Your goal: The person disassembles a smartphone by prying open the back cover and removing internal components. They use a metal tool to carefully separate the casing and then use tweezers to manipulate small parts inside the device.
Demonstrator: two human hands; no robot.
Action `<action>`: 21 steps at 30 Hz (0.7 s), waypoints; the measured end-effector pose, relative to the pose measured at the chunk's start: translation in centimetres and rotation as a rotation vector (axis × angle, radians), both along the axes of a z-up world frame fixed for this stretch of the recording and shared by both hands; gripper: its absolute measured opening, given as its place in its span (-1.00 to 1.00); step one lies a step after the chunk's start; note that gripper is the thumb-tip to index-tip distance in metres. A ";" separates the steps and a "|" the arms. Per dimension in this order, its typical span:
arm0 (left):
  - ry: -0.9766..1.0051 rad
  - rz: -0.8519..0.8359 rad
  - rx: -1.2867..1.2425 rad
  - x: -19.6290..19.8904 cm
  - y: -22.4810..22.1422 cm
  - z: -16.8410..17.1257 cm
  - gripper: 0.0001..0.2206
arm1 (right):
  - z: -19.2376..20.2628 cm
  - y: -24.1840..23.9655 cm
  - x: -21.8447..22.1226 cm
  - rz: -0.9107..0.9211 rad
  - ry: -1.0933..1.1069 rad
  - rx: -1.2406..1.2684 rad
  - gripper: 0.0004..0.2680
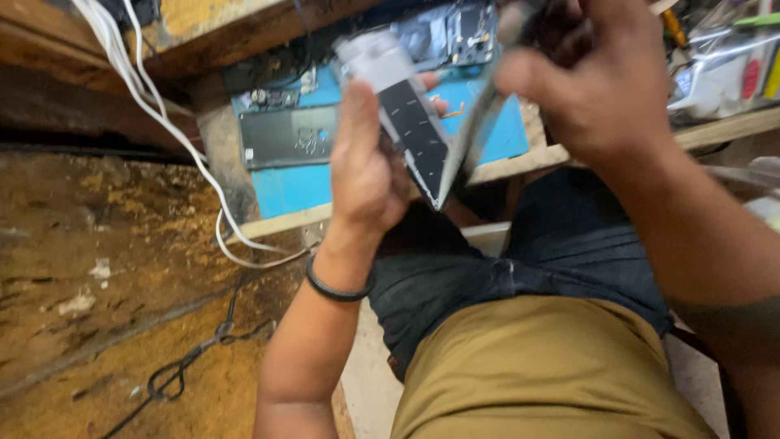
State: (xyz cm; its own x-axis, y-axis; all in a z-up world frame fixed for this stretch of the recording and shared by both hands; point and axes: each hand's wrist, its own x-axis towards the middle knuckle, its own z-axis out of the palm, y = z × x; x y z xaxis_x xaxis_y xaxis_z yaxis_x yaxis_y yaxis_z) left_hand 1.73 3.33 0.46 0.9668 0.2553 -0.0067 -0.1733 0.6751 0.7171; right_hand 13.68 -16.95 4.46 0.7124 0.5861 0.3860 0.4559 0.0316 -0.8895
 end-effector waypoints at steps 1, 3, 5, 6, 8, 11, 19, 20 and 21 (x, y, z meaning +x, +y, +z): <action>0.037 -0.059 -0.119 -0.1 -0.6 0.1 -0.44 | 0.1 0.2 -0.1 -0.027 0.035 -0.062 -0.73; 0.100 -0.172 -0.355 -0.1 -1.4 0.4 -0.41 | 0.2 0.9 -0.1 0.029 0.111 -0.047 -0.79; 0.081 -0.285 -0.562 -0.2 -2.2 0.7 -0.38 | 0.0 1.5 -0.3 0.087 0.124 -0.018 -0.81; 0.050 -0.346 -0.600 -0.4 -2.5 0.9 -0.36 | -0.1 1.6 -0.7 0.102 0.121 0.008 -0.82; -0.024 -0.473 -0.603 -0.9 -2.9 1.2 -0.30 | -0.4 1.4 -1.0 0.123 0.103 0.077 -0.84; -0.019 -0.519 -0.622 -1.3 -3.7 1.3 -0.25 | -0.9 1.1 -1.2 0.114 0.090 0.134 -0.86; -0.029 -0.527 -0.680 -1.3 -4.5 0.9 -0.24 | -2.1 1.0 -1.4 0.091 0.084 0.209 -0.92; -0.018 -0.514 -0.682 -1.3 -4.6 0.8 -0.24 | -2.2 1.1 -1.4 0.090 0.085 0.217 -0.92; -0.025 -0.506 -0.679 -1.4 -4.6 0.7 -0.25 | -2.3 1.1 -1.4 0.087 0.087 0.222 -0.93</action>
State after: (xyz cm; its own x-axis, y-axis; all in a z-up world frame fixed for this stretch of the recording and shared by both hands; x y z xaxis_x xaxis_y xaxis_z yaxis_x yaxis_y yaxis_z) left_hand 0.36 -1.30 1.13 0.9654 -0.2600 0.0204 0.2554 0.9584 0.1277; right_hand 12.28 -15.82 2.17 0.6994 0.5541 0.4515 0.3648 0.2664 -0.8922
